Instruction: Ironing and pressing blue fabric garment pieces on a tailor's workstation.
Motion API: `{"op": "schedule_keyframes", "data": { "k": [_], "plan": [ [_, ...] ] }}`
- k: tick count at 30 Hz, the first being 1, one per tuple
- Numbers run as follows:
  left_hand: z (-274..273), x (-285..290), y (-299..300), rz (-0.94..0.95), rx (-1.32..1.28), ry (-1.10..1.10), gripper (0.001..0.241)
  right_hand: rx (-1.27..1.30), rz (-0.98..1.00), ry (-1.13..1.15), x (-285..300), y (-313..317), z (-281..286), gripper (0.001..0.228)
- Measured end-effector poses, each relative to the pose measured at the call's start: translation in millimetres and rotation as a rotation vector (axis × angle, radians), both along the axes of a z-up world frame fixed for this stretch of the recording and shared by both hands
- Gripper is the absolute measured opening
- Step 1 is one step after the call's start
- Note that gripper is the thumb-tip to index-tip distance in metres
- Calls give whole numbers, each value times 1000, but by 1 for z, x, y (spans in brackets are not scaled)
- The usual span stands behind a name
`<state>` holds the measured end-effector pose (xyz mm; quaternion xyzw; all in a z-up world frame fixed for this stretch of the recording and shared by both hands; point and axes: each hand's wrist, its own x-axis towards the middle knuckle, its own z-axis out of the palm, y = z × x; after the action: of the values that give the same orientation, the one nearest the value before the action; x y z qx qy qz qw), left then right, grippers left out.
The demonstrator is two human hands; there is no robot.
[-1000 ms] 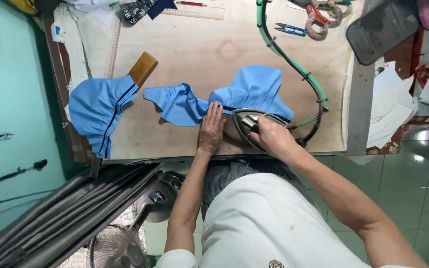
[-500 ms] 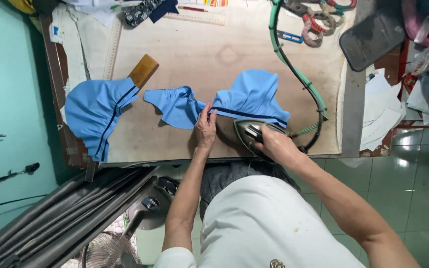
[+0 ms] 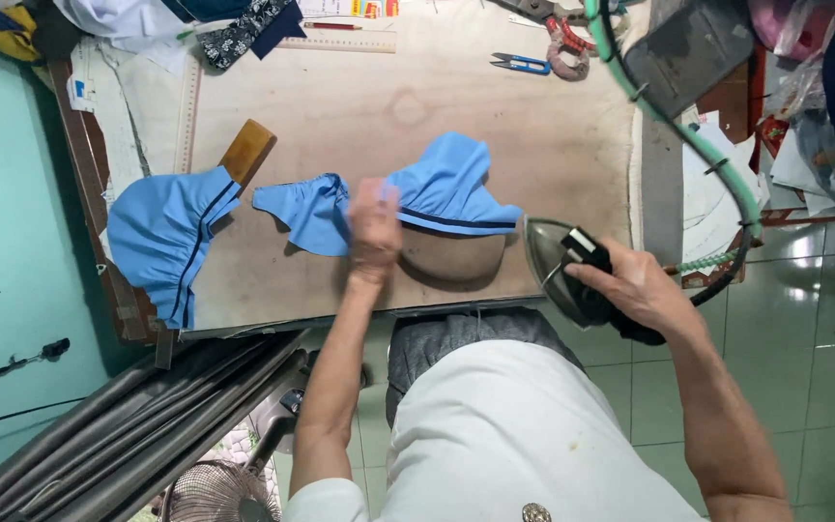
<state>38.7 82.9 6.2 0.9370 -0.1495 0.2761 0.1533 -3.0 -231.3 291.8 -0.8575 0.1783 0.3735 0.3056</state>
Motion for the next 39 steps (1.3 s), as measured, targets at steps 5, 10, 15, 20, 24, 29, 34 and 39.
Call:
{"op": "schedule_keyframes", "data": {
  "k": [5, 10, 15, 20, 24, 29, 34, 39],
  "plan": [
    [-23, -46, -75, -497, 41, 57, 58, -12, 41, -110, 2, -19, -25, 51],
    [-19, -62, -77, -492, -100, 28, 52, 2, 153, -134, 7, 2, -50, 48],
    [-12, -43, -56, -427, -184, -61, 47, -20, 371, -204, 10, 24, -127, 46],
    [-53, -27, -13, -333, -89, 91, 69, -49, 524, -269, 8, 50, -174, 39],
    [-41, -27, 8, -338, -122, 147, 64, -63, 522, -254, 13, 76, -190, 41],
    [-50, -29, 3, -270, -310, 154, 48, -43, 535, -305, 27, 111, -207, 42],
    [-39, -35, -7, -187, -514, 237, 41, -58, 498, -258, 12, 89, -164, 39],
    [-40, -28, -7, 178, -653, 244, 30, -108, 463, -203, -6, 52, -148, 37]
  ]
}}
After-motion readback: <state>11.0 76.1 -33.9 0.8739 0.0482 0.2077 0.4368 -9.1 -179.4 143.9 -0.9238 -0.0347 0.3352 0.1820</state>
